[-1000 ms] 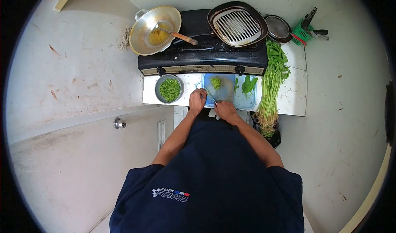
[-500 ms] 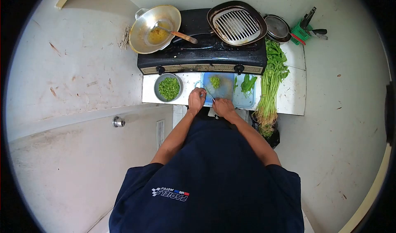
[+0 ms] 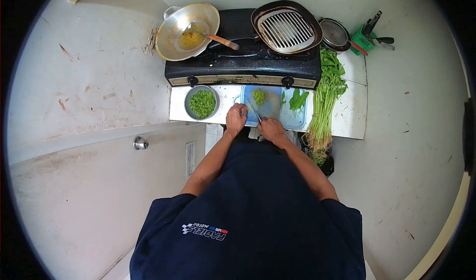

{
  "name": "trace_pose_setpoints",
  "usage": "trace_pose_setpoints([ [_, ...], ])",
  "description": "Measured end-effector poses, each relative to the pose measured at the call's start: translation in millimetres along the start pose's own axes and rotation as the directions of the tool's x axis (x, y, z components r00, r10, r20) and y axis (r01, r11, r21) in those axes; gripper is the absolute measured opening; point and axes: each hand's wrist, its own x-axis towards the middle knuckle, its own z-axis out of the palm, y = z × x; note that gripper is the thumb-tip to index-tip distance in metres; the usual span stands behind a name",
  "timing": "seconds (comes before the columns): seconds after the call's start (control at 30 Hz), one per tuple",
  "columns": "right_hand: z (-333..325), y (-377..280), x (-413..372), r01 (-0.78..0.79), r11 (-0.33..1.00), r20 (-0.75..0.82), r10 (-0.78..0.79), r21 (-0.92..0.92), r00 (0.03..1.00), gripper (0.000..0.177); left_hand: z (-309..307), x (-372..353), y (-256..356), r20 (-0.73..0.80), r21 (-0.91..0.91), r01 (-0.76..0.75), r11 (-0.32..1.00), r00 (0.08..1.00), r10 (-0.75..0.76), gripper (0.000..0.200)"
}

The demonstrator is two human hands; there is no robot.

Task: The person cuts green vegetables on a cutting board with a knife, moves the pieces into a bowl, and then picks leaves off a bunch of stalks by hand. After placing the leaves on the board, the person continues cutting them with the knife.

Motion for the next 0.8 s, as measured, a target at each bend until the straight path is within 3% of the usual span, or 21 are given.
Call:
trace_pose_setpoints([
  [0.1,1.8,-3.0,1.5,0.012,1.0,-0.059,-0.01,0.021,0.998,0.039,1.2,1.3,-2.1,0.001,0.007,-0.01,1.0,1.0,0.01,0.012],
  [0.33,6.1,-3.7,2.3,0.032,0.999,-0.006,-0.032,-0.018,0.999,0.038,-1.2,1.4,0.7,0.012,0.028,0.023,0.999,1.0,-0.023,0.012],
  [0.6,6.3,-3.6,0.5,0.069,0.998,-0.014,-0.069,0.005,0.998,0.037,0.9,-2.4,-7.3,-0.013,0.029,-0.071,0.997,0.997,0.072,0.013],
  [0.8,3.5,-6.0,3.8,0.008,1.0,0.035,-0.009,0.025,0.999,0.038,-0.4,-4.9,-7.6,-0.006,0.034,-0.066,0.997,0.998,0.067,0.014],
])
